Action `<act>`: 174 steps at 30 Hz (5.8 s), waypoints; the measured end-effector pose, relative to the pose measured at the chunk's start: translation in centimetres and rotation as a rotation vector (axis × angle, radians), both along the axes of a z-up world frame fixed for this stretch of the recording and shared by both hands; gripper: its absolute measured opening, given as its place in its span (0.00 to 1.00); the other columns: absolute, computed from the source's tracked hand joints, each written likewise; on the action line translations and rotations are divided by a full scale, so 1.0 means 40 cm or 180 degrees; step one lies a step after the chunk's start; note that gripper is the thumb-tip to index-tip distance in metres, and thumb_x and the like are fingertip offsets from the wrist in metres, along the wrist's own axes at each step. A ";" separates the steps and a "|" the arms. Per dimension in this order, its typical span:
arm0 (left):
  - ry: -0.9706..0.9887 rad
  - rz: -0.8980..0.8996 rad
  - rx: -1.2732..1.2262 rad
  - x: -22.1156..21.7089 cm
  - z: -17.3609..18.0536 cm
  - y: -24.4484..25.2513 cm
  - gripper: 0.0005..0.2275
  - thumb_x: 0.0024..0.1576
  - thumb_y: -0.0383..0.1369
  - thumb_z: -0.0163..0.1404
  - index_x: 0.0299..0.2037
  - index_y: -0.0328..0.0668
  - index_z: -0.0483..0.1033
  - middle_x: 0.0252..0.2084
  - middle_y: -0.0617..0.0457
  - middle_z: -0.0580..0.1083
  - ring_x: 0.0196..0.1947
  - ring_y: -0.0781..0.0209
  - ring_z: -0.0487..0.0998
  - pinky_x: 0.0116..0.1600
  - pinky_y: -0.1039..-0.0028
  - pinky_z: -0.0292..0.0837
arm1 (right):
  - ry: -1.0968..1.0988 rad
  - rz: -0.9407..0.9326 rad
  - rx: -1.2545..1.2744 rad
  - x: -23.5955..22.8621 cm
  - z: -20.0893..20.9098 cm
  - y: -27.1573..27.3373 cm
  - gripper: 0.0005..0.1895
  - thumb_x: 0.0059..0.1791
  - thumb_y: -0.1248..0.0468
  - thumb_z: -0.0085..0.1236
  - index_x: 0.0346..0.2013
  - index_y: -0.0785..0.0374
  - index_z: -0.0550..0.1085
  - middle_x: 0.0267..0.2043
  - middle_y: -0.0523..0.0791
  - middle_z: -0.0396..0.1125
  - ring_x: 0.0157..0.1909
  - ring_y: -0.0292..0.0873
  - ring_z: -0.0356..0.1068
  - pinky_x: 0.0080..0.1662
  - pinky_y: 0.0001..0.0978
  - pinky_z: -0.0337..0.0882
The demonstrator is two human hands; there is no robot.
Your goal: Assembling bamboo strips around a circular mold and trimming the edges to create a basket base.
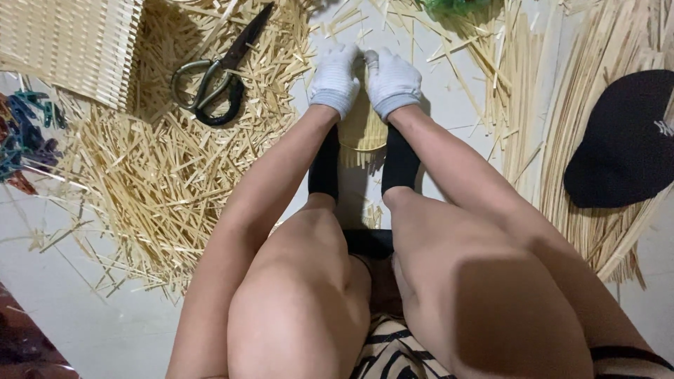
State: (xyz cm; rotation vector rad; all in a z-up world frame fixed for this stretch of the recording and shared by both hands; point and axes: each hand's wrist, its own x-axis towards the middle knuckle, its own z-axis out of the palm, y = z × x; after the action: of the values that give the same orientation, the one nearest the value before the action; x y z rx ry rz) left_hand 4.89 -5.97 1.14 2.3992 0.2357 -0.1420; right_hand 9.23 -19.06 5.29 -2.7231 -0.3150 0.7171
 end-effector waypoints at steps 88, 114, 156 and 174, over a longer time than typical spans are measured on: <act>-0.0048 0.0663 0.0350 -0.058 0.151 0.057 0.24 0.36 0.44 0.68 0.43 0.48 0.83 0.57 0.41 0.69 0.59 0.37 0.67 0.60 0.55 0.61 | -0.0203 0.0028 0.1706 -0.022 0.055 -0.139 0.10 0.51 0.60 0.60 0.46 0.56 0.80 0.47 0.49 0.70 0.50 0.51 0.70 0.54 0.40 0.69; 0.1249 0.1349 -0.2516 -0.032 -0.098 0.065 0.08 0.51 0.27 0.61 0.40 0.35 0.85 0.35 0.51 0.83 0.35 0.66 0.83 0.44 0.76 0.79 | 0.0037 0.0793 0.0527 -0.015 -0.022 -0.010 0.22 0.59 0.51 0.33 0.45 0.59 0.75 0.41 0.57 0.72 0.42 0.63 0.72 0.45 0.57 0.70; 0.0039 0.1097 -0.2453 -0.205 0.072 0.177 0.26 0.62 0.33 0.55 0.70 0.38 0.62 0.57 0.44 0.74 0.50 0.57 0.77 0.53 0.70 0.74 | 0.0475 -0.0991 0.1495 0.097 -0.181 -0.080 0.30 0.58 0.42 0.35 0.49 0.63 0.76 0.48 0.59 0.72 0.53 0.61 0.70 0.56 0.51 0.67; -0.1429 0.0027 0.0107 -0.089 0.347 0.106 0.20 0.54 0.31 0.62 0.57 0.38 0.75 0.51 0.40 0.75 0.52 0.44 0.75 0.58 0.62 0.71 | -0.0741 0.0265 0.2491 0.014 0.133 -0.077 0.19 0.51 0.69 0.66 0.56 0.55 0.75 0.65 0.51 0.61 0.62 0.53 0.70 0.61 0.38 0.74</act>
State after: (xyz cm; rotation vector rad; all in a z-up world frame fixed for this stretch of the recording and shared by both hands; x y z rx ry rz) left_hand 1.33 -1.73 15.00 2.3889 0.0379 0.4039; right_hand 9.81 -22.12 10.63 -2.0411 -0.6141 0.2104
